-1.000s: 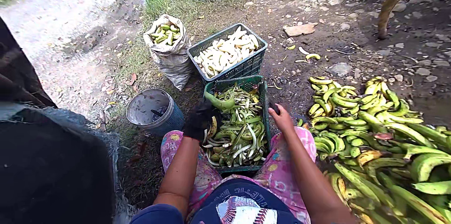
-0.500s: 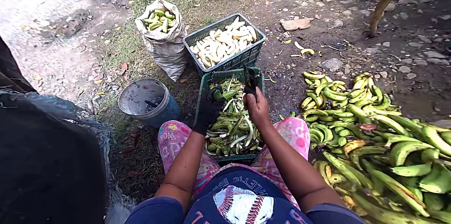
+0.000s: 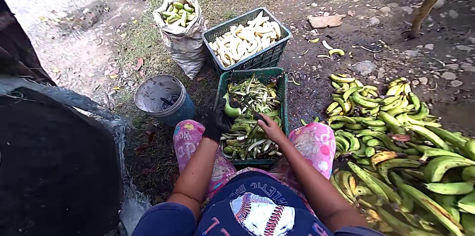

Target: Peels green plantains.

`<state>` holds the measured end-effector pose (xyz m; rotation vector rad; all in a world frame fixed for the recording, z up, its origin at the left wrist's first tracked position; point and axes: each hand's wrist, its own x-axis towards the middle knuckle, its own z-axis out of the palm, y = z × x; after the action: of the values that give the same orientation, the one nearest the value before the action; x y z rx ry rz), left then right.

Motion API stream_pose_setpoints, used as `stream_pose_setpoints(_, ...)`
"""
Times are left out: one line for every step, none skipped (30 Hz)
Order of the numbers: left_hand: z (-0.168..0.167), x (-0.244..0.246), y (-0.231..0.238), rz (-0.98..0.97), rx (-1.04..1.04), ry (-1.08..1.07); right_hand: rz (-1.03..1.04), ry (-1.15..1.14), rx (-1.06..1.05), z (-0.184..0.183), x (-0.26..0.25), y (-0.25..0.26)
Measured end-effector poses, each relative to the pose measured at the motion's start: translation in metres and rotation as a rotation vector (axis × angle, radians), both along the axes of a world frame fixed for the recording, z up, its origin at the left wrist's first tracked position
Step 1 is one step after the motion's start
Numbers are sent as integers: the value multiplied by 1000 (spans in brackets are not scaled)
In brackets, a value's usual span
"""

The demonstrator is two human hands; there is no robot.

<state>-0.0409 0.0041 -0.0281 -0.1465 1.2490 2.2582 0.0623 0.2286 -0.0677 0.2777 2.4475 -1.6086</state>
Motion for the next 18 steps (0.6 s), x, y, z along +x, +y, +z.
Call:
stream_pose_setpoints(1, 3, 1, -46, -101, 76, 46, 26, 17, 6, -2, 4)
stream_pose_setpoints(3, 7, -1, -75, -239, 176, 96, 52, 54, 15, -3, 7)
stream_pose_setpoints(3, 8, -4, -101, -358, 265, 147, 93, 110, 27, -3, 8)
stream_pose_setpoints(2, 7, -5, -107, -430, 303, 190, 141, 179, 39, -3, 9)
stream_pose_setpoints(2, 4, -3, -106, -478, 328, 225, 190, 247, 50, -4, 9)
stream_pose_setpoints(6, 3, -3, -133, -519, 371, 248, 234, 306, 57, -6, 9)
stream_pose_setpoints(12, 5, 1, -138, -553, 410, 247, 270, 347, 61, -8, 9)
stream_pose_setpoints(21, 10, 7, -143, -609, 458, 226, 298, 380, 62, -13, 10)
stream_pose_setpoints(30, 17, 14, -136, -655, 501, 186, 317, 419, 62, -18, 11)
stream_pose_setpoints(37, 26, 25, -89, -628, 476, 127, 335, 467, 63, -23, 12)
stream_pose_setpoints(39, 35, 35, -26, -577, 415, 47, 356, 527, 63, -30, 14)
stream_pose_setpoints(40, 42, 43, 36, -534, 347, -47, 355, 566, 61, -37, 15)
stream_pose_setpoints(37, 48, 50, 91, -492, 278, -146, 326, 583, 58, -44, 16)
stream_pose_setpoints(33, 54, 55, 134, -426, 213, -240, 277, 569, 55, -49, 17)
stream_pose_setpoints(28, 58, 56, 171, -349, 171, -319, 233, 521, 53, -51, 16)
stream_pose_setpoints(22, 57, 55, 199, -245, 142, -354, 205, 450, 54, -51, 17)
stream_pose_setpoints(15, 52, 52, 219, -127, 128, -335, 195, 386, 57, -48, 17)
stream_pose_setpoints(7, 43, 44, 204, -69, 135, -264, 194, 331, 61, -43, 16)
